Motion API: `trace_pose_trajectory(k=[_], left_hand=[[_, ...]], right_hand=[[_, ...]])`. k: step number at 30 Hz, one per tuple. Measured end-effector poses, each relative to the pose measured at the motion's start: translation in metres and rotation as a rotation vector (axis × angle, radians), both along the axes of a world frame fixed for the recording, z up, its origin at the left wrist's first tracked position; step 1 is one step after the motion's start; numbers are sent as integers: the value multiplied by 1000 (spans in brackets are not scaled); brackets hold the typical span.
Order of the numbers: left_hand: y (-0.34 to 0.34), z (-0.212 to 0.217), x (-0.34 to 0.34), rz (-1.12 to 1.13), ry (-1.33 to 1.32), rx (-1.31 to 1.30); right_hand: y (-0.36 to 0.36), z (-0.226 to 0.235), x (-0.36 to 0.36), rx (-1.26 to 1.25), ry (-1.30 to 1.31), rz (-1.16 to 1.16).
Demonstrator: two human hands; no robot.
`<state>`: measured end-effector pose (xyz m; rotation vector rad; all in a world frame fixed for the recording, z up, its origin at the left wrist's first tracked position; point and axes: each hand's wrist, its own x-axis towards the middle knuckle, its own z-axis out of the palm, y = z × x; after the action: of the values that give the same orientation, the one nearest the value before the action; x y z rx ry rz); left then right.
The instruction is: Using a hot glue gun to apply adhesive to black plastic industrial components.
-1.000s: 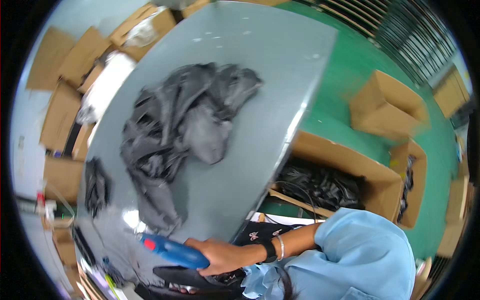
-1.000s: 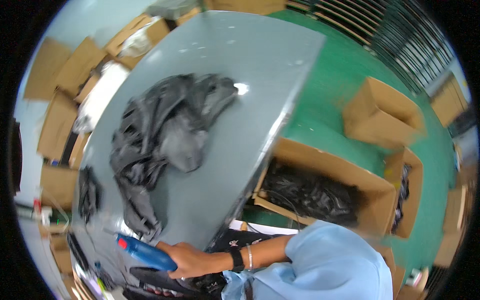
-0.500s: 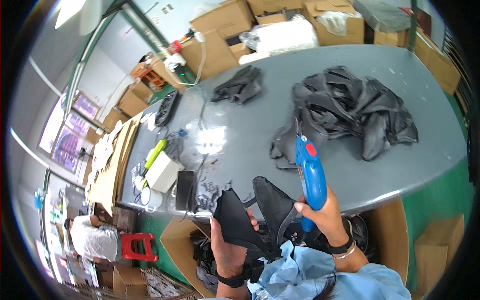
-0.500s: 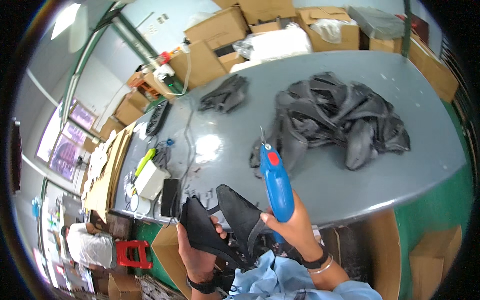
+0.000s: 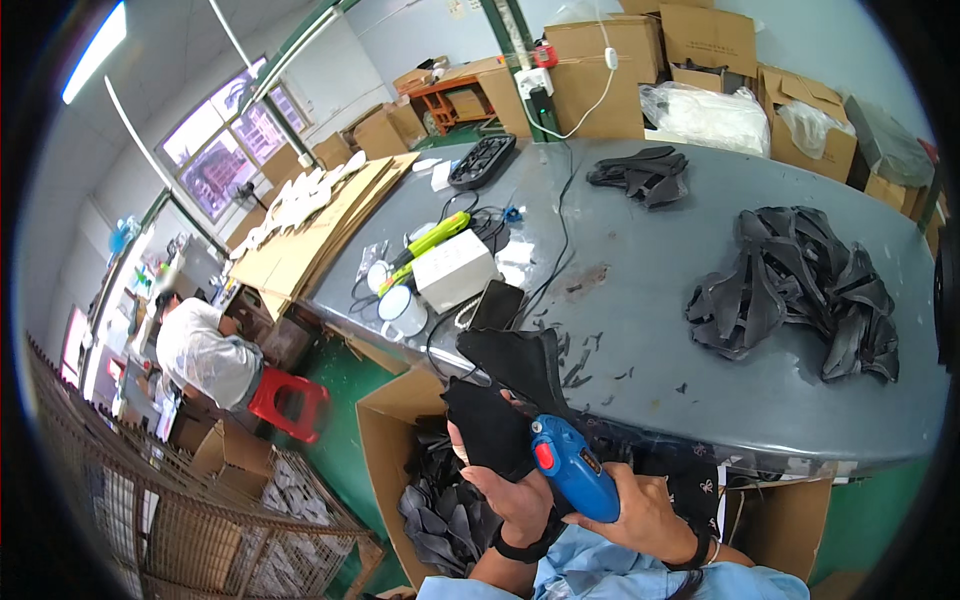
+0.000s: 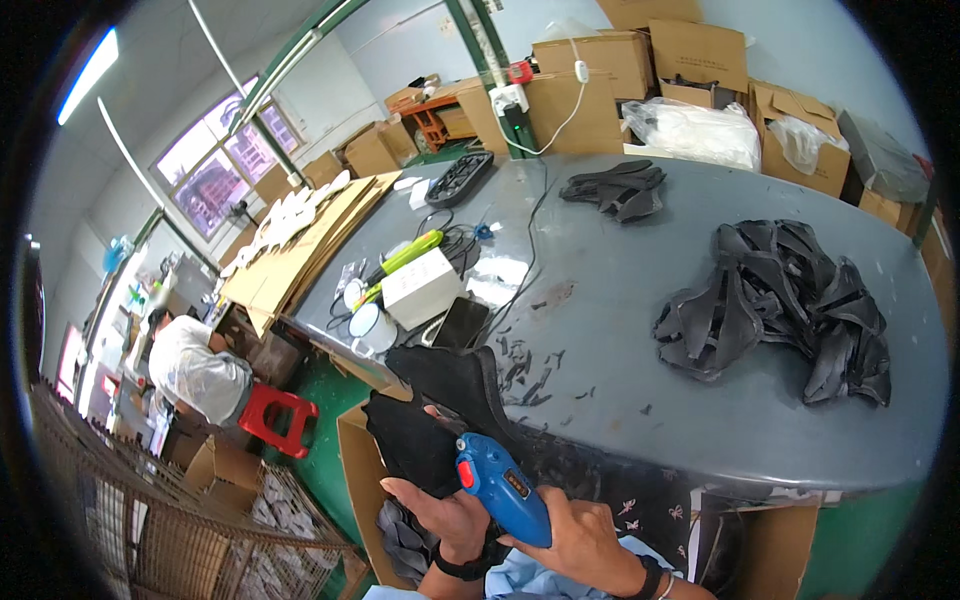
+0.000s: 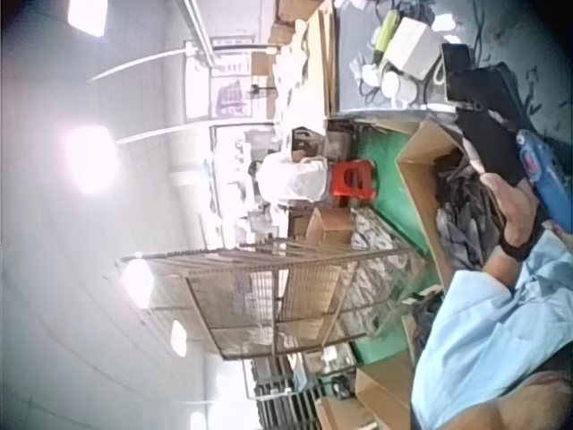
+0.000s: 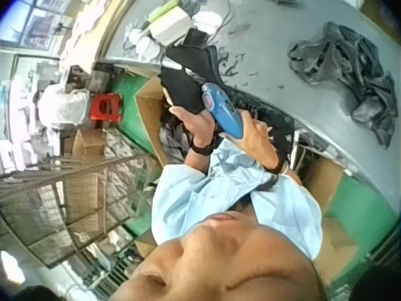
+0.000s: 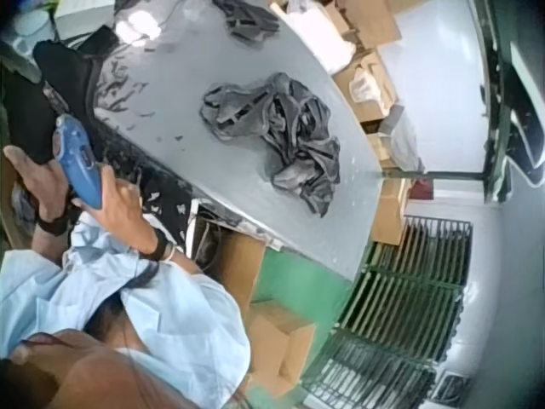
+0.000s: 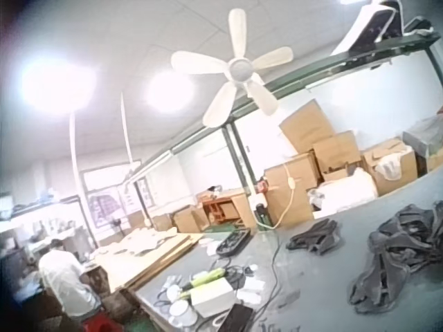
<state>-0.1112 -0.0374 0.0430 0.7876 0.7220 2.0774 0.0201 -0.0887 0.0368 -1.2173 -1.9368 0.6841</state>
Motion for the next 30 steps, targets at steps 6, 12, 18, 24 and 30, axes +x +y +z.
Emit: trace_pose_trajectory(k=[6,12,18,24,30], left_hand=[[-17,-15,-14,20,161,25],[-27,-31,-21,3,242,24],[-36,-51,-37,-91,264,-37],[-33,-30,-43,-65,459,-279],[-21,-26,-16,296,550,186]], right_hand=[[-6,7,-13,-68,-47,38],[-9,8,-20,12,-36,55],[-2,17,-9,33,-19,48],[36,26,1,-113,160,-174],[50,30,17,-275,401,-204]])
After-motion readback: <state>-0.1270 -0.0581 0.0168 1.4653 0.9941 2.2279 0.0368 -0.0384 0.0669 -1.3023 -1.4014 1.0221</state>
